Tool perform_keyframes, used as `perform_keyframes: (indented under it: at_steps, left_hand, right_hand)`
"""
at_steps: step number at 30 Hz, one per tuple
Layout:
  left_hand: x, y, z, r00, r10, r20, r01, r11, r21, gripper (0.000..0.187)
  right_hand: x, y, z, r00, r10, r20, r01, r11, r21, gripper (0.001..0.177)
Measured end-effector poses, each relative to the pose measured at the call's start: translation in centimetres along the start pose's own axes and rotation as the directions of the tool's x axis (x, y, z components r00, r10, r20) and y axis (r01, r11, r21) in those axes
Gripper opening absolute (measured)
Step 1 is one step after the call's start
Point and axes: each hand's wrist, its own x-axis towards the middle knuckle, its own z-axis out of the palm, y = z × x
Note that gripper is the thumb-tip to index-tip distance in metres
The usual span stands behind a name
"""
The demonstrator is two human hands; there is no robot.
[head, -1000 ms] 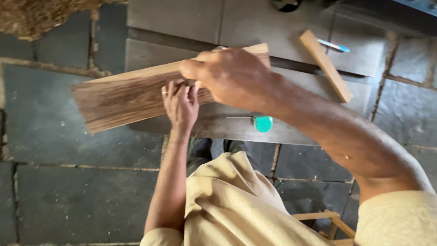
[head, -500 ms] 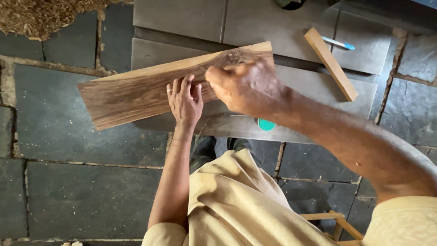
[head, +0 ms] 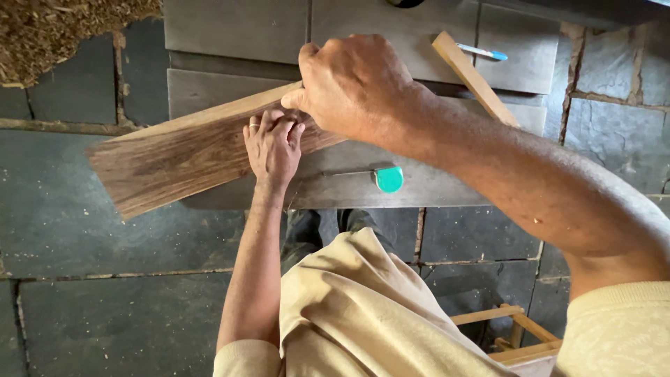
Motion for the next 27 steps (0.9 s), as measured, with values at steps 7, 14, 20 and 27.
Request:
perform_keyframes:
  at_steps: [7,14,20,27]
  left_hand:
    - [0.2,0.2,0.0,1.0,-0.007,-0.007,0.007,1.0,0.021,0.02]
    - [0.3,0.3,0.0,0.999,-0.033,0.016,0.032,0.998,0.047,0.02]
    - [0.4,0.6,-0.2,0.999,-0.037,0.011,0.036,0.998,0.047,0.018]
    - [0.4,0.8,-0.3,0.999,-0.042,0.018,0.041,0.997,0.059,0.018]
  right_hand:
    - [-0.2,1.2,0.4,0.998,0.059,-0.016,-0.059,0.997,0.04,0.056]
    - [-1.0,2.0,0.6,0.995,0.095,-0.011,-0.094,0.994,0.053,0.056]
    - [-1.5,2.3,0.9,0.995,0.096,-0.012,-0.095,0.991,0.098,0.055]
    - [-1.9,2.5,1.0,0.996,0.082,-0.025,-0.079,0.991,0.108,0.053]
